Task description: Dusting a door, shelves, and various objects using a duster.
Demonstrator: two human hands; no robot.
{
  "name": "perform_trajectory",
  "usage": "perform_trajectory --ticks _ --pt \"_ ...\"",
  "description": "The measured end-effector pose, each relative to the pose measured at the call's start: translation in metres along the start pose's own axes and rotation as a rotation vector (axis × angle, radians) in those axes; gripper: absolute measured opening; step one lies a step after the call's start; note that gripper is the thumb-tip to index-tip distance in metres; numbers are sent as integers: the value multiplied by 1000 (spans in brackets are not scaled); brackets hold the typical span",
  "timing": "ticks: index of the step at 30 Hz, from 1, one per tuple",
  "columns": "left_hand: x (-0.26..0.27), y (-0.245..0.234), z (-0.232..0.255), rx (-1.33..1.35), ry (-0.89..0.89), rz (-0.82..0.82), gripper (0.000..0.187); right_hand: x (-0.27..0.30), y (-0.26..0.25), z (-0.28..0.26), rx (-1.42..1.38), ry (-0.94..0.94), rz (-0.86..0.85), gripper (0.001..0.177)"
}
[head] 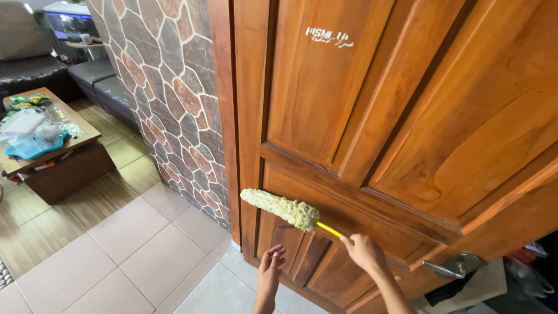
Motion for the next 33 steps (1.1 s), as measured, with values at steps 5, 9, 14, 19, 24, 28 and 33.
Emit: perform_trajectory --ticks 5,9,14,19,24,28,33 --pt "-13 6 -20 -7 -22 -33 40 103 -105 -56 -75 -96 290 51" --pt "-1 20 -8 -7 17 -67 40 109 -126 -44 -365 -336 680 59" --pt "-2 26 -12 -18 9 -106 39 87 -54 -8 -359 -161 508 54" --pt "-38 15 -62 -22 60 -161 38 82 1 41 -76 -69 377 58" --pt "-13 51 -13 -37 14 -214 37 126 -75 26 -22 59 329 61" --pt "-6 87 4 -37 -9 -315 37 153 -119 -3 -138 -143 594 60" --pt "-13 104 -5 -75 91 -374 38 129 -84 29 -235 -170 661 58"
Point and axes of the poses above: each hand's wrist, its own x-axis away from the middle knuckle, its own y-axis out of the palm, z = x × y, the point moved 3 cm from there along -x, towards the middle knuckle, and after that the axes turned 14 degrees about -z, right-handed, at the moved point
